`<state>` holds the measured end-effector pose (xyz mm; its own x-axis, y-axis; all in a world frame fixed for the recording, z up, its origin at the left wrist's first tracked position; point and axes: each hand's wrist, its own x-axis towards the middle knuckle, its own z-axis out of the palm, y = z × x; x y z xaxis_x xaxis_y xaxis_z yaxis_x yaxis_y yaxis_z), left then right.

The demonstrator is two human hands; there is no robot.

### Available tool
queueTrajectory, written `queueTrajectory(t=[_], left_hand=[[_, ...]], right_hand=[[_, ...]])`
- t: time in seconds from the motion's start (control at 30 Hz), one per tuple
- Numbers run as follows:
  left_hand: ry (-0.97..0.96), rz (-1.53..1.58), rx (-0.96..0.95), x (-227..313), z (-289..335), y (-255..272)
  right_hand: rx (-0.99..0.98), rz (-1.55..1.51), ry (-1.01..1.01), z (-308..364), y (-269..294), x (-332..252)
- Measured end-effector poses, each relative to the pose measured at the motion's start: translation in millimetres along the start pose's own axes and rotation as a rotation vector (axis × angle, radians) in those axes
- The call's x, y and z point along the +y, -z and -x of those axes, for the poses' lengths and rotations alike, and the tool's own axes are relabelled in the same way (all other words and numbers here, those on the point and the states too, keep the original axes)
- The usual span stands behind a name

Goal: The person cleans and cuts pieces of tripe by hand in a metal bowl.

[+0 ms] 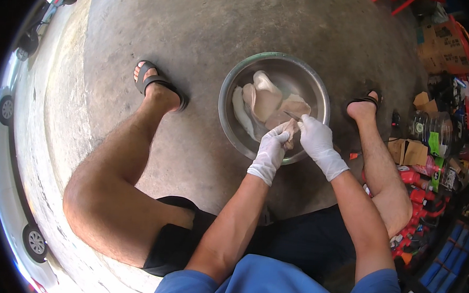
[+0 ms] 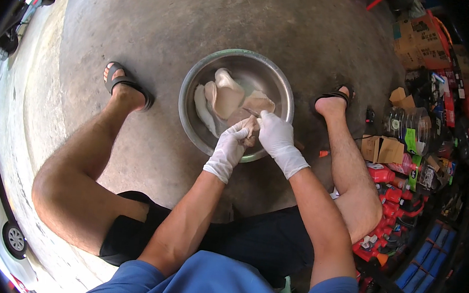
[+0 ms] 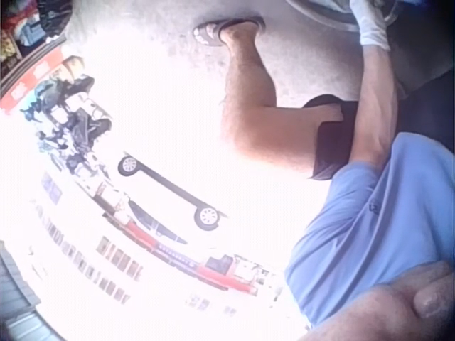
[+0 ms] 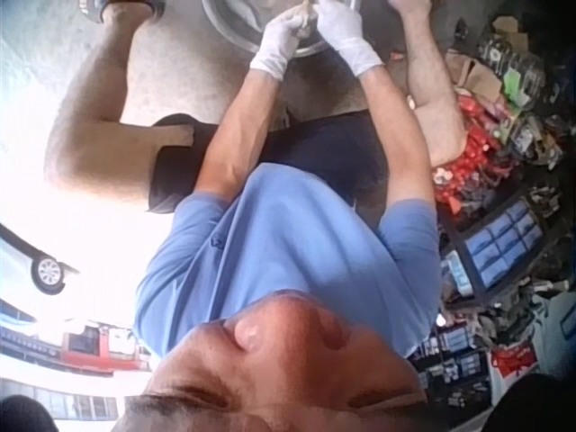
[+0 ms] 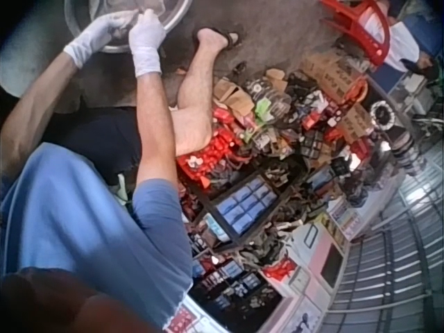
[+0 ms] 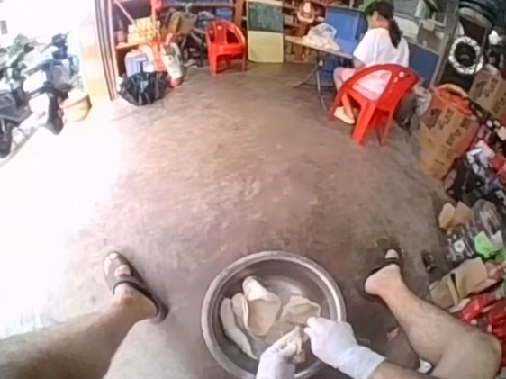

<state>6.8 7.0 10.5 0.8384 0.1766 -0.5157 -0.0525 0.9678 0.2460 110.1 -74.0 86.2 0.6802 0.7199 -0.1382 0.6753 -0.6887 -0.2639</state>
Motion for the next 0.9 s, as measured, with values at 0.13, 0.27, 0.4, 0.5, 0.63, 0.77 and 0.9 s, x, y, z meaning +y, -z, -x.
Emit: queueTrajectory(t=[0.13,0.27,0.4,0.5,0.63,0.77,0.9], left_hand=[[-0.056,0.012,-0.108,-2.5,-3.0,9.4],[-0.048,0.039,0.0,-4.5,3.5,-13.9],[-0.083,-0.034,0.053,2.0,0.3,1.3],[-0.084,-0.032,-0.119,-3.3,-4.6,10.8],[-0.094,-0.093,0.033,-7.1,-0.1,-5.3],[-0.152,-0.249,-0.182,1.5,-8.5,30.3],[-0.089,-0.107,-0.011,-9.6,0.3,-4.8]], right_hand=[[0.025,-0.029,0.153,1.3,-11.2,1.3],[-0.01,0.033,0.014,-1.5,-3.8,12.4],[0.046,-0.031,0.061,-1.0,-4.0,-1.7],[-0.057,0.043,0.041,-5.5,-4.4,-3.0],[0.023,-0.017,-0.024,-3.2,0.6,1.5],[-0.065,0.002,0.058,-5.6,2.9,-18.6],[-0.049,0.025,-0.026,-2.9,3.0,0.8]])
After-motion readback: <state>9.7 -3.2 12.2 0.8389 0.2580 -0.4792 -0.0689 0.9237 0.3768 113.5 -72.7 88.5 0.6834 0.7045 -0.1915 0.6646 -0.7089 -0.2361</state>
